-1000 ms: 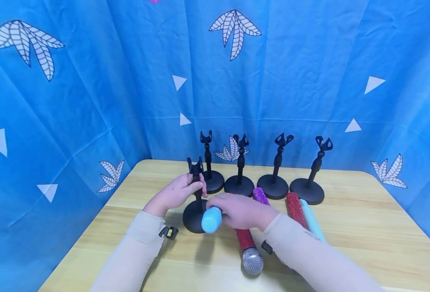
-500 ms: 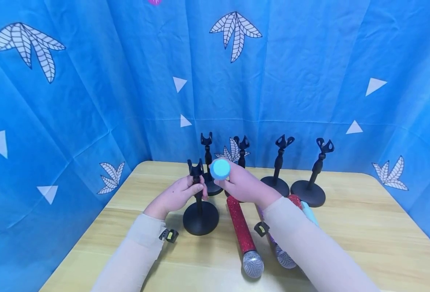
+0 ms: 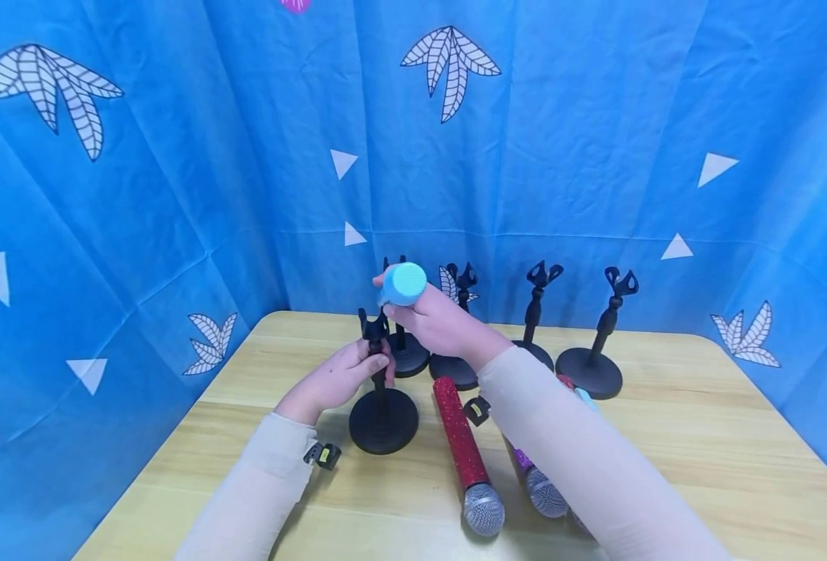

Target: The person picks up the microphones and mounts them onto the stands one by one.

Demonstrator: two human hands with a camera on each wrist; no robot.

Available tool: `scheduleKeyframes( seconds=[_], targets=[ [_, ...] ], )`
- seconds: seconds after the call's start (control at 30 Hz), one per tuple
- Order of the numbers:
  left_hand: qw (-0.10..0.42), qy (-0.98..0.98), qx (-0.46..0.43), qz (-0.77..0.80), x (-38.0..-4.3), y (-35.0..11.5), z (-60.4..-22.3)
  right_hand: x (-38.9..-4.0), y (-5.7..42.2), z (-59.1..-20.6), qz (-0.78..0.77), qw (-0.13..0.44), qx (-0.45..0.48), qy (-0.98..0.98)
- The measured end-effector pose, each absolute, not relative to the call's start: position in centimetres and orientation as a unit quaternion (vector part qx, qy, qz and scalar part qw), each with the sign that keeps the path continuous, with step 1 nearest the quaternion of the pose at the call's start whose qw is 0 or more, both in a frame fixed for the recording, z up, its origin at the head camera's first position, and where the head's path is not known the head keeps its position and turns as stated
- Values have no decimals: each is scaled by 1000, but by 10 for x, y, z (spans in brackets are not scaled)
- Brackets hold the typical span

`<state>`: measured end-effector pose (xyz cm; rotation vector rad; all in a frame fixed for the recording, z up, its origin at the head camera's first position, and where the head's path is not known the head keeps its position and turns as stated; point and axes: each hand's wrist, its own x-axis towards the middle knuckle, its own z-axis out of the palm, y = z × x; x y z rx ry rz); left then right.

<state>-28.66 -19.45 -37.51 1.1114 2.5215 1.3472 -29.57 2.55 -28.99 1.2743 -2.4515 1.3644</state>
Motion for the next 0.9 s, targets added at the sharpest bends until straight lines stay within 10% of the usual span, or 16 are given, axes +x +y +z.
scheduleKeyframes(
  seconds=[0.9],
  targets=[
    [20, 833, 362, 418, -284, -195, -377, -307, -2, -304, 403, 7, 417, -814]
  ],
)
